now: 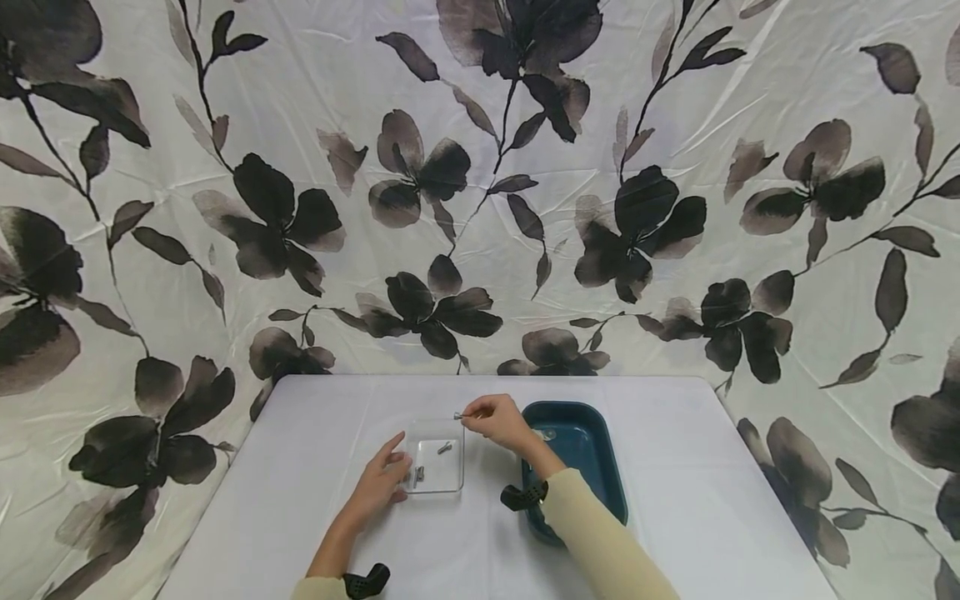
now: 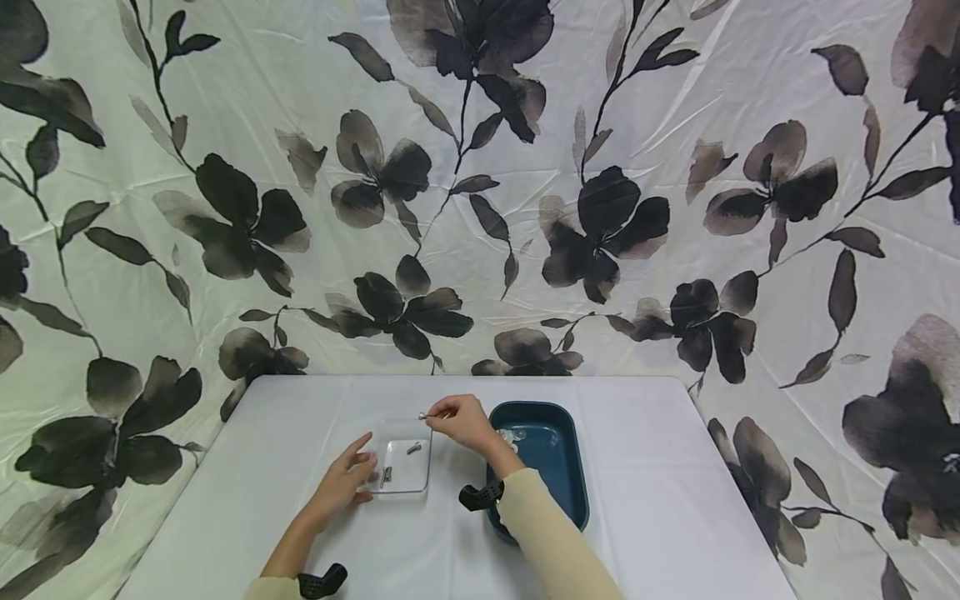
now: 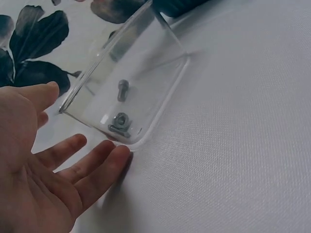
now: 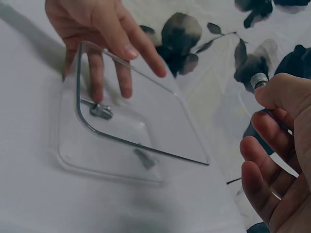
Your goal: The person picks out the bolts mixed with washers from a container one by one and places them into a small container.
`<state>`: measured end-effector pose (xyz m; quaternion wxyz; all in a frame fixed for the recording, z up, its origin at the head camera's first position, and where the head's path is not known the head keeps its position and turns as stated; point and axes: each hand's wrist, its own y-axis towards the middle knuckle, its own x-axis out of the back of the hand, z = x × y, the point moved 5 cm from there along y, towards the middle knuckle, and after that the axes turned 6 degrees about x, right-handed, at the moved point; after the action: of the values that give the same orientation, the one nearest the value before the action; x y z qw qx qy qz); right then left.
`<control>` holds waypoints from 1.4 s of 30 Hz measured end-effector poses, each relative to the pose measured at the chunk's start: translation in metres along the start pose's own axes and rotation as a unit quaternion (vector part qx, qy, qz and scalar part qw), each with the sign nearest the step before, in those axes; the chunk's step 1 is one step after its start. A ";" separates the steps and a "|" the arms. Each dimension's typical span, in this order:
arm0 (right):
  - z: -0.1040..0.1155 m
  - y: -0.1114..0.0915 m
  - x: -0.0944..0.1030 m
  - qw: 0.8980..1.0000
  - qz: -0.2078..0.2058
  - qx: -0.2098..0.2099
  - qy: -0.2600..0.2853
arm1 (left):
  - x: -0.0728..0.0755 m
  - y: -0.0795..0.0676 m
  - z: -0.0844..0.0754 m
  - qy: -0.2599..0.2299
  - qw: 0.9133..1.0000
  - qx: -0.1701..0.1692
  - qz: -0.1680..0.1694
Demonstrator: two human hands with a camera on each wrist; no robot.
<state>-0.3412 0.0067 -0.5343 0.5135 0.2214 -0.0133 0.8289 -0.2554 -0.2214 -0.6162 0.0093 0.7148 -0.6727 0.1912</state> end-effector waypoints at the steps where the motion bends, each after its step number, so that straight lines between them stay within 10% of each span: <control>1: 0.000 0.001 -0.001 1.000 0.002 0.000 -0.002 | -0.001 0.000 0.000 0.002 1.000 -0.003 0.000; 42: -0.022 0.008 -0.050 1.000 0.024 -0.003 -0.019 | -0.006 -0.001 0.012 0.020 0.999 -0.008 -0.025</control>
<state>-0.3366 -0.0340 -0.5713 0.4934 0.2356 -0.0310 0.8367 -0.2514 -0.2188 -0.6286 0.0335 0.7275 -0.6556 0.1995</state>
